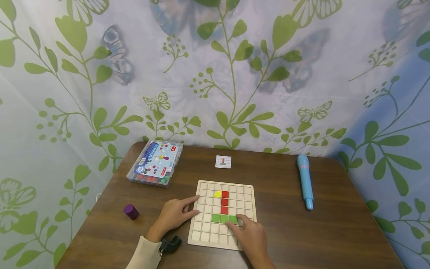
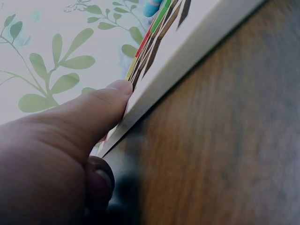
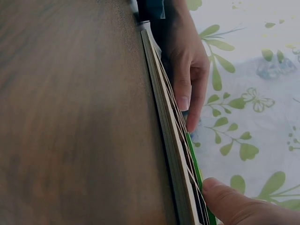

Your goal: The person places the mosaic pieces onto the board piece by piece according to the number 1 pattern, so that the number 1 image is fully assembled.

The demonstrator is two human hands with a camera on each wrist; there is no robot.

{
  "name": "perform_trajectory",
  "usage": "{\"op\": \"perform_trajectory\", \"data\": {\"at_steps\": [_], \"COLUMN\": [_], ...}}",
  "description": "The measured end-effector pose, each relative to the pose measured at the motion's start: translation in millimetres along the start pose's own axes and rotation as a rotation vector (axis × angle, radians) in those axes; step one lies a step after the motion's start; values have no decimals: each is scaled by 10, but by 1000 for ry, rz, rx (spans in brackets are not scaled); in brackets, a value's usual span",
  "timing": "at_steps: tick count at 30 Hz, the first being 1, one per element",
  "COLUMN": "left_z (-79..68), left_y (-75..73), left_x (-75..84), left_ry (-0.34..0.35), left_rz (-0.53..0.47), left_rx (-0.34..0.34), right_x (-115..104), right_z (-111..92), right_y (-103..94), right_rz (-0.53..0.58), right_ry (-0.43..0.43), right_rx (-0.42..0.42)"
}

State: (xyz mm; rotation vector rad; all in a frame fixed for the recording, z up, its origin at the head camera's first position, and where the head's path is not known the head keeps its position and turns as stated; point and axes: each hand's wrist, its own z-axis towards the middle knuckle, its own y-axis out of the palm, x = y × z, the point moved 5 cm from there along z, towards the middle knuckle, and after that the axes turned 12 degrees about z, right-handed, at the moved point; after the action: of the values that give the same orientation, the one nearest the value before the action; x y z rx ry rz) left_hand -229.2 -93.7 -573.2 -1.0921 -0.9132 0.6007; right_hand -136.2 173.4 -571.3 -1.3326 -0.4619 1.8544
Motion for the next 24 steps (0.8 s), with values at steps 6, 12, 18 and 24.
{"op": "perform_trajectory", "data": {"at_steps": [6, 12, 18, 24], "left_z": [0, 2, 2, 2], "left_y": [4, 12, 13, 23], "left_x": [3, -2, -10, -15], "left_ry": [3, 4, 2, 5], "left_rz": [-9, -8, -8, -13], "left_rx": [12, 8, 7, 6], "right_x": [-18, 3, -1, -16], "right_z": [-6, -3, -3, -4], "right_y": [-15, -7, -14, -25], "right_rz": [5, 8, 6, 5], "right_ry": [-30, -27, -31, -44], "right_rx": [23, 21, 17, 20]}}
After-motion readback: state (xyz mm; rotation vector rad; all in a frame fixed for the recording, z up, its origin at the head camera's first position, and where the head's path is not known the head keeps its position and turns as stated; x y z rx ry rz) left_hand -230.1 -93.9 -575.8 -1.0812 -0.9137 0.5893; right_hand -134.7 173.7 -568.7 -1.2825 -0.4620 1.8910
